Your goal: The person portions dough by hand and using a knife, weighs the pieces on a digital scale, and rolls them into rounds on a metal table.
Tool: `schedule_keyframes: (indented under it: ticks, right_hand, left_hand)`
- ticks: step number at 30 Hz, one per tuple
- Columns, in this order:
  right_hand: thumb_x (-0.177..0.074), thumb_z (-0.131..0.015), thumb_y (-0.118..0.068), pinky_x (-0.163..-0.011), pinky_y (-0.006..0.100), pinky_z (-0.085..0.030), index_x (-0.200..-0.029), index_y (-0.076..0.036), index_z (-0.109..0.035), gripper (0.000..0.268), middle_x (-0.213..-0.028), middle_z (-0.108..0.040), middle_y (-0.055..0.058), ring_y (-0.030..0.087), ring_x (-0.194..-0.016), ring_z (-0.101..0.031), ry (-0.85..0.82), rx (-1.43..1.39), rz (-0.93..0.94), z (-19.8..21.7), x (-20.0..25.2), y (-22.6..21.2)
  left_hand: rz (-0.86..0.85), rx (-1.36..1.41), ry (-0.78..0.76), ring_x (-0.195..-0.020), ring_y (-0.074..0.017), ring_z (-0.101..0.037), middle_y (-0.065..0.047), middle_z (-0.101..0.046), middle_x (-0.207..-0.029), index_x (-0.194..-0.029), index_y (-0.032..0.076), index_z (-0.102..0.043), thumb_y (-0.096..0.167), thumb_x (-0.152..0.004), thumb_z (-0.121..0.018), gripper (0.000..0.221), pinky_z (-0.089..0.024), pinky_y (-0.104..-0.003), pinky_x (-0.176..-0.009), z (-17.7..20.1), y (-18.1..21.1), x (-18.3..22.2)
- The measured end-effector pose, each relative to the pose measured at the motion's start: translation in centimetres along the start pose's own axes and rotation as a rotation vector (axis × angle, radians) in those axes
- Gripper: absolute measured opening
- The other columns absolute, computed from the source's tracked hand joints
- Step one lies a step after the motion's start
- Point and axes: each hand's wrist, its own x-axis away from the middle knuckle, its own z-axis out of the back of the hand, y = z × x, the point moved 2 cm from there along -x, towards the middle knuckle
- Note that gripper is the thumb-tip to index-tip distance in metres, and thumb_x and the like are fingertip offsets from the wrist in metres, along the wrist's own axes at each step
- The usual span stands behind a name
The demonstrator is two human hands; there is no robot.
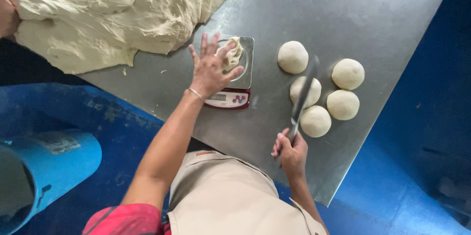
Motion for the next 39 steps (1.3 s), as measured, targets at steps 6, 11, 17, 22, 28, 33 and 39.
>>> schedule_keyframes:
  ticks: [6,11,17,22,28,33,39]
  right_hand:
    - [-0.107,-0.058,-0.03,-0.044,0.031,-0.044,-0.061,-0.002,-0.051,0.054,-0.053,-0.048,0.003,0.014,-0.044,-0.052,0.05,0.077,0.04,-0.1,0.0,2.1]
    - [-0.104,-0.058,-0.036,-0.039,0.031,-0.041,-0.065,0.0,-0.053,0.053,-0.05,-0.049,0.005,0.013,-0.04,-0.05,0.111,0.213,0.033,-2.9,-0.5,-0.1]
    - [-0.104,-0.05,-0.038,-0.039,0.03,-0.045,-0.09,-0.001,-0.066,0.042,-0.051,-0.053,0.003,0.012,-0.041,-0.054,0.133,0.37,0.007,-7.6,-0.7,-2.2]
    - [-0.106,-0.05,-0.037,-0.041,0.029,-0.048,-0.092,0.002,-0.072,0.047,-0.051,-0.057,0.003,0.011,-0.043,-0.057,0.09,0.493,0.0,-12.3,-1.4,-1.5]
    - [-0.104,-0.049,-0.035,-0.04,0.029,-0.048,-0.107,-0.002,-0.072,0.042,-0.05,-0.055,0.002,0.01,-0.041,-0.057,0.054,0.528,-0.04,-17.7,-2.5,-1.9]
    - [-0.104,-0.048,-0.035,-0.041,0.028,-0.05,-0.114,-0.003,-0.073,0.042,-0.052,-0.057,0.002,0.009,-0.042,-0.057,0.088,0.553,-0.08,-20.1,-3.8,-2.5]
    - [-0.101,-0.049,-0.032,-0.038,0.028,-0.048,-0.12,-0.007,-0.068,0.036,-0.058,-0.059,0.002,0.01,-0.041,-0.056,0.176,0.554,-0.012,-22.1,-5.4,-5.8]
  left_hand:
    - [0.466,0.381,-0.003,-0.132,-0.0347,-0.061,-0.019,-0.063,-0.138,-0.135,0.006,-0.059,0.03,-0.1,-0.068,0.044,-0.047,-0.041,-0.118,1.5,-8.9,2.7]
    - [0.431,0.499,-0.265,-0.152,-0.0518,-0.021,-0.042,-0.021,-0.161,-0.154,-0.007,-0.038,0.046,-0.112,-0.044,0.068,-0.021,-0.048,-0.123,-6.2,-4.8,5.2]
    - [0.451,0.832,-0.287,-0.151,-0.0443,-0.029,-0.031,-0.033,-0.16,-0.159,-0.005,-0.027,0.044,-0.108,-0.047,0.073,-0.023,-0.046,-0.125,-2.9,-6.4,3.4]
    - [0.278,0.34,-0.163,-0.144,-0.0377,-0.045,-0.022,-0.048,-0.152,-0.145,0.003,-0.048,0.023,-0.094,-0.07,0.06,-0.035,-0.043,-0.123,3.2,-12.1,3.8]
    - [-0.037,0.038,-0.209,-0.151,-0.038,-0.031,-0.02,-0.036,-0.159,-0.149,0.009,-0.044,0.029,-0.083,-0.081,0.078,-0.024,-0.053,-0.127,4.0,-15.9,1.1]
    - [-0.081,-0.018,-0.39,-0.146,-0.0476,-0.02,-0.024,-0.027,-0.159,-0.154,0.018,-0.036,0.043,-0.065,-0.082,0.104,-0.01,-0.063,-0.117,0.4,-16.7,0.3]
    - [-0.196,-0.186,-0.097,-0.124,-0.0381,-0.05,-0.015,-0.051,-0.139,-0.14,0.029,-0.06,0.018,-0.086,-0.067,0.056,-0.045,-0.056,-0.1,-4.2,-17.8,-2.0]
